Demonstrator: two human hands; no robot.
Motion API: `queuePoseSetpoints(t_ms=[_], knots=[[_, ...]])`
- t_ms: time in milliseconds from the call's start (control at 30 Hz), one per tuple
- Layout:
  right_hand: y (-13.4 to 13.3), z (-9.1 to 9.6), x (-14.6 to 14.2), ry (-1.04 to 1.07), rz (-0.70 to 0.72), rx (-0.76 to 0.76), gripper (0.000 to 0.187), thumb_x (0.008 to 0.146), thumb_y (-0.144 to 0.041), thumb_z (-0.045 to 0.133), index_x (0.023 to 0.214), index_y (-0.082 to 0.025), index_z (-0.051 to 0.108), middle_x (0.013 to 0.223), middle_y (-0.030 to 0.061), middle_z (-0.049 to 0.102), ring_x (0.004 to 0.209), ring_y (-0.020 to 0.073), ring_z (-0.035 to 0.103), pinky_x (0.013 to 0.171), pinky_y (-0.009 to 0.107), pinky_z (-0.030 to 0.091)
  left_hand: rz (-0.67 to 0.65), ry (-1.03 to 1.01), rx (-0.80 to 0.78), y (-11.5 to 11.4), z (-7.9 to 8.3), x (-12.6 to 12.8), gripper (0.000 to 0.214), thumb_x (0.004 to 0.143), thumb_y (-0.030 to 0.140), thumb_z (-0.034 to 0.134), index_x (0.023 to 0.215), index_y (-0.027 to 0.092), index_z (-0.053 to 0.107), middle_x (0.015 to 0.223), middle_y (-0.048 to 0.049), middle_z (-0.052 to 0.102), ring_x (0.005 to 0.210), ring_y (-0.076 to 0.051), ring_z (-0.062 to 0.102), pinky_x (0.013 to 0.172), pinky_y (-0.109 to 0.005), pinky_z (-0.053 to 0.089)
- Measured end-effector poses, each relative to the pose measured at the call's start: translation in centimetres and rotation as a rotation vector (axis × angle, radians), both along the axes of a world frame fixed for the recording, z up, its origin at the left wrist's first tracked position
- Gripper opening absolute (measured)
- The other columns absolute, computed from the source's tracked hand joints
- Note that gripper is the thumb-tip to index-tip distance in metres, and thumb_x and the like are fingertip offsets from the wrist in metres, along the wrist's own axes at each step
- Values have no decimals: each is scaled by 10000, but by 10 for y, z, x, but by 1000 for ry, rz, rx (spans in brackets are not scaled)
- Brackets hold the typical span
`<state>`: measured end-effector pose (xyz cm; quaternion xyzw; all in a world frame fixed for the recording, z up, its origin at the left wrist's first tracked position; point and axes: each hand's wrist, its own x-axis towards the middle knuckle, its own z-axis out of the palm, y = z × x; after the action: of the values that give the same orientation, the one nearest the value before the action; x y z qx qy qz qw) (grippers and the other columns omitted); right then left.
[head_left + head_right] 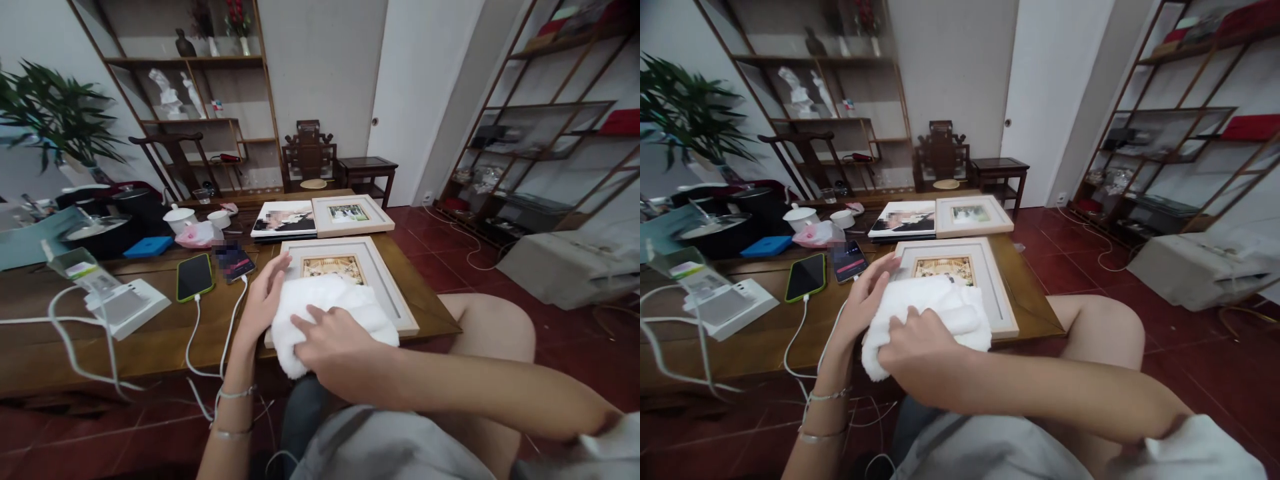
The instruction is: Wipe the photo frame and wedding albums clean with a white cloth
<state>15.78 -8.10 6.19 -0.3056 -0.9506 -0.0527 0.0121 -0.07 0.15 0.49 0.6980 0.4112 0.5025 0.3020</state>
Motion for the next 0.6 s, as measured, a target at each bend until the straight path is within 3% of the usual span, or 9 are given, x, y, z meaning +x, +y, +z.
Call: queuePoseSetpoints(t_ms=[200,367,500,600], knots=[[17,2,24,-106,-168,-2,146,725,-103,525,785,-152,648,901,121,667,756,235,614,538,296,380,7,189,43,3,-8,-1,438,856,218,464,1293,199,437,1335,-86,503,1207,-203,488,1047,-383,347],[26,24,66,-216,-333,27,182,738,-119,475,747,-154,653,704,122,654,682,251,625,524,295,342,50,362,130,1,-6,3,438,802,162,513,1237,204,505,1282,-67,553,1199,-210,489,1038,-385,351],[61,41,99,-190,-621,209,248,733,-103,427,824,-138,655,788,155,657,712,269,617,524,299,320,47,407,130,-1,-3,6,408,795,156,517,1202,183,532,1249,-79,577,1168,-210,516,1016,-380,374],[97,36,109,-125,-646,319,268,734,-76,419,872,-111,647,908,180,641,806,271,595,580,307,334,48,425,121,-1,-3,6,384,797,174,525,1181,171,544,1237,-88,585,1154,-211,527,1009,-379,382]])
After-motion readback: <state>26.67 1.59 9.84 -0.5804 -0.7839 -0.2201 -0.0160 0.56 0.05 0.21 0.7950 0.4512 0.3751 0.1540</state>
